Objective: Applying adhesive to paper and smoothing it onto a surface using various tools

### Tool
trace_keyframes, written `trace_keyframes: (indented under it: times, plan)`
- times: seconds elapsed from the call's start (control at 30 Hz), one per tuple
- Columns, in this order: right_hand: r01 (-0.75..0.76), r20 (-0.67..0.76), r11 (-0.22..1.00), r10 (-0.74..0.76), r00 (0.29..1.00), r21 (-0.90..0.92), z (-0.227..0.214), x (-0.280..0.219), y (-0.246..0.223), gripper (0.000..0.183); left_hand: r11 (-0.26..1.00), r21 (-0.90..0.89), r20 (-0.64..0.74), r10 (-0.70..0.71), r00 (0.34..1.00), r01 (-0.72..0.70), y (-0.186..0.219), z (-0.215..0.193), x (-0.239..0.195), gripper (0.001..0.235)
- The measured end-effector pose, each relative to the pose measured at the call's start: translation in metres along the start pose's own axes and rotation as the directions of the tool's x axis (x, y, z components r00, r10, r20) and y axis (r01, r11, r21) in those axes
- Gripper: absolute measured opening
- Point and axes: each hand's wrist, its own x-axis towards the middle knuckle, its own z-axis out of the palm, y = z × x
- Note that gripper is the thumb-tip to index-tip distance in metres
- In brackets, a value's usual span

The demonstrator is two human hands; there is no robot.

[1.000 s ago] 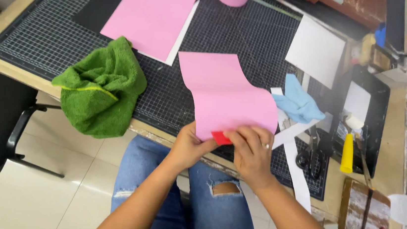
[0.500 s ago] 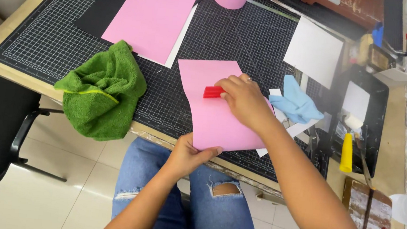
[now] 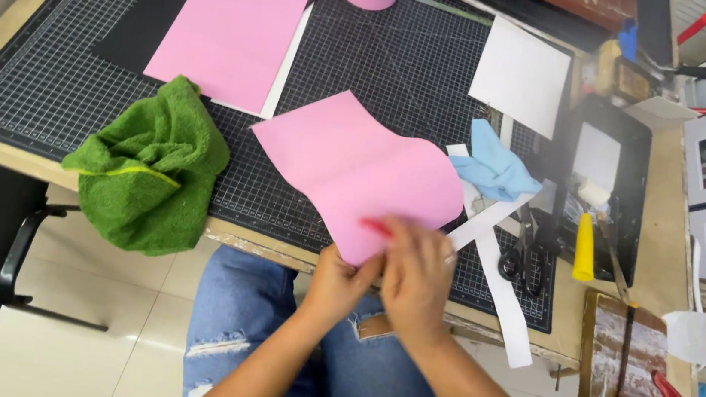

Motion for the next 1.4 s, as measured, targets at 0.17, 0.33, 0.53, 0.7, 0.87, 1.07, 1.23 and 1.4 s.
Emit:
trace_keyframes:
  times: [0.17, 0.33, 0.53, 0.7, 0.87, 1.07, 1.23, 1.4]
  plan:
    - [-0.050, -0.104, 0.997, 0.043, 0.994, -0.063, -0.004, 0.018, 0.045, 0.031, 0.999, 0.015, 0.007, 0.028, 1.000, -0.028, 0.054, 0.007, -0.018, 0.022]
    - [-0.082, -0.031, 0.996, 0.081, 0.996, -0.037, -0.013, 0.006, 0.004, 0.031, 0.993, 0.109, 0.041, 0.034, 0.999, -0.039, 0.001, 0.012, -0.018, 0.017]
    - [-0.164, -0.165, 0.986, 0.160, 0.973, -0.013, -0.004, 0.013, 0.064, 0.033, 0.993, 0.078, 0.000, 0.090, 0.996, -0.089, 0.046, 0.017, -0.022, 0.018]
    - [-0.032, -0.044, 0.999, 0.031, 0.999, -0.032, -0.007, -0.015, -0.002, 0.037, 0.992, 0.091, 0.000, 0.083, 0.997, -0.082, -0.015, 0.014, -0.020, 0.022]
    - [-0.136, -0.207, 0.988, 0.117, 0.971, -0.077, -0.005, 0.010, 0.081, 0.030, 0.996, 0.035, -0.035, 0.089, 0.995, -0.088, 0.018, 0.016, -0.024, 0.026]
    - [-0.226, -0.225, 0.973, 0.228, 0.947, 0.035, -0.009, 0.007, 0.069, 0.036, 0.994, 0.062, -0.038, 0.095, 0.995, -0.092, 0.046, 0.023, -0.023, 0.021]
    - [-0.168, -0.100, 0.981, 0.178, 0.979, 0.099, -0.015, 0.000, 0.000, 0.034, 0.985, 0.150, 0.002, 0.088, 0.996, -0.087, 0.014, 0.017, -0.024, 0.018]
    - [-0.163, -0.236, 0.986, 0.152, 0.960, -0.028, -0.002, 0.012, 0.083, 0.031, 0.991, 0.089, -0.036, 0.107, 0.994, -0.103, 0.014, 0.021, -0.022, 0.012]
